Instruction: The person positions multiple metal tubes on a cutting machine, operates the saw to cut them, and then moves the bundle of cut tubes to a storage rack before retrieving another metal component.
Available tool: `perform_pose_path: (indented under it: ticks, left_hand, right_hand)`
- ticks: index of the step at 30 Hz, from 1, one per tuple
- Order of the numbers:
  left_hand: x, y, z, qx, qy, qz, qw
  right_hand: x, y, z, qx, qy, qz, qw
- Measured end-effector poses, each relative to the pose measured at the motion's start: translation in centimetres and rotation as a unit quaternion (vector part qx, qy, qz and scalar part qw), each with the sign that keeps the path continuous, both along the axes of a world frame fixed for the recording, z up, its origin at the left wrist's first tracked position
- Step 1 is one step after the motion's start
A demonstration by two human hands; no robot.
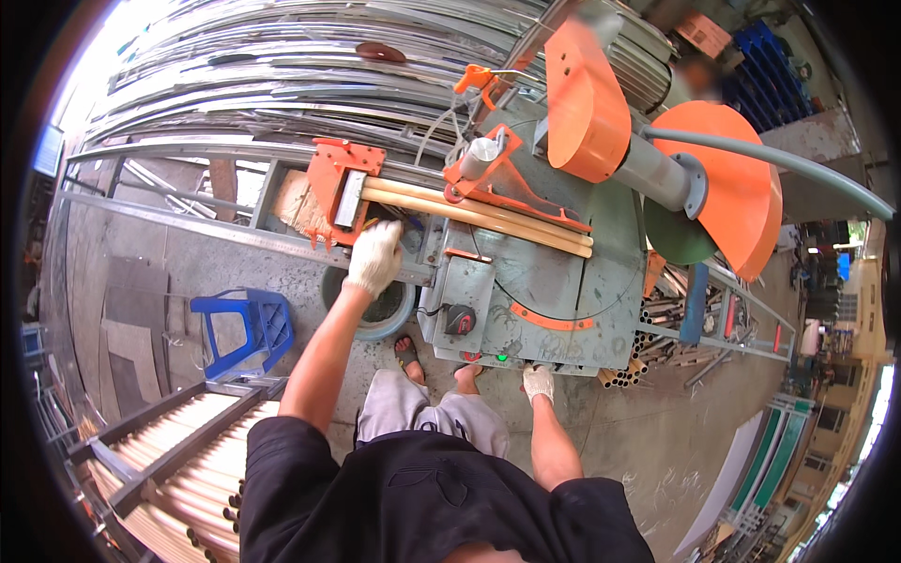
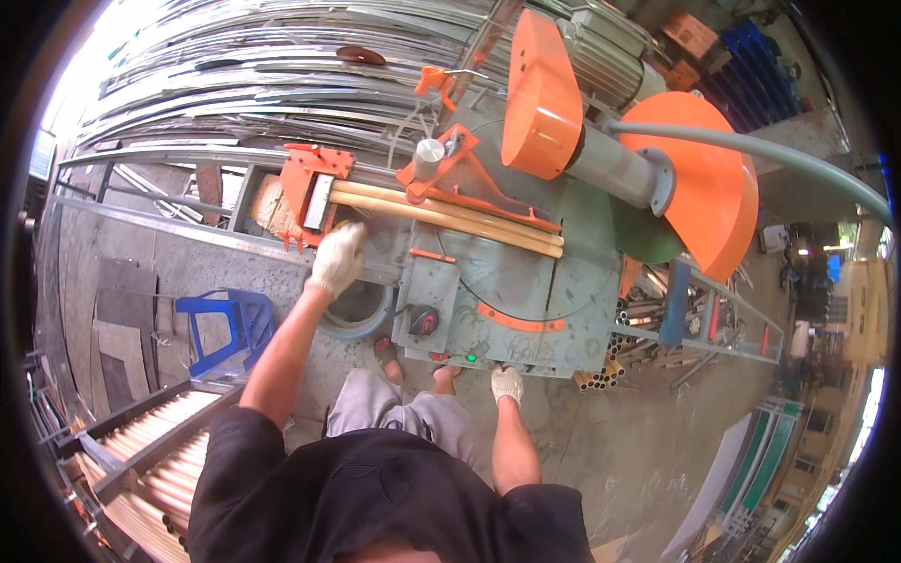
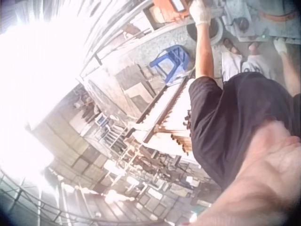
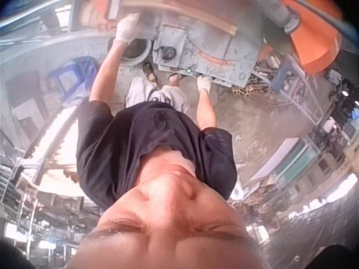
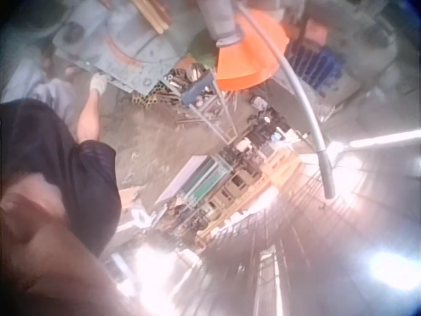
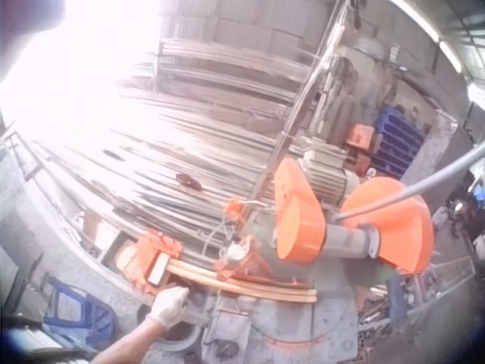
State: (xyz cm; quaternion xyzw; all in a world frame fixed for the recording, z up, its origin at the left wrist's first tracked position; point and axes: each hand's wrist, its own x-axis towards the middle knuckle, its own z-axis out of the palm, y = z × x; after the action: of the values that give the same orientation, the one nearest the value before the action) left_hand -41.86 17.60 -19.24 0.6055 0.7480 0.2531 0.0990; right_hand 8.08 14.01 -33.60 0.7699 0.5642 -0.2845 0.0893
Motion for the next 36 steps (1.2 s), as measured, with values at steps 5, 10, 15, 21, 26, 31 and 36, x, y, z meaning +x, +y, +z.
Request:
perform_pose_path:
  ticks: [5,10,15,21,26,31,36]
  left_hand:
    - [-4.8,8.6,-4.0,-0.031,0.239,-0.034,0.97]
    - [-4.0,13.4,-3.8,-0.216,0.205,-0.14,0.944]
    - [-3.9,9.0,-3.1,-0.067,0.114,-0.135,0.982]
    - [-2.7,-2.7,3.8,-0.088,0.035,-0.016,0.995]
    - [-1.0,-17.7,12.5,-0.19,0.033,0.138,0.972]
    - [6.0,-33.4,20.1,-0.253,0.101,0.313,0.91]
    - [13.1,-37.2,25.3,-0.382,0.146,0.394,0.823]
  right_hand:
    - [-2.6,-2.3,3.5,-0.028,0.107,-0.039,0.993]
    - [0.7,-8.2,4.6,-0.042,0.048,-0.033,0.997]
    - [5.1,-13.1,3.2,-0.144,0.076,-0.127,0.978]
    - [6.4,-13.1,3.8,-0.224,0.105,-0.174,0.953]
    - [7.4,-8.4,-0.3,-0.189,0.07,-0.002,0.98]
    - [8.1,-2.4,-3.3,-0.228,0.227,-0.04,0.946]
    - [9.4,0.3,-0.6,-0.188,0.3,-0.069,0.933]
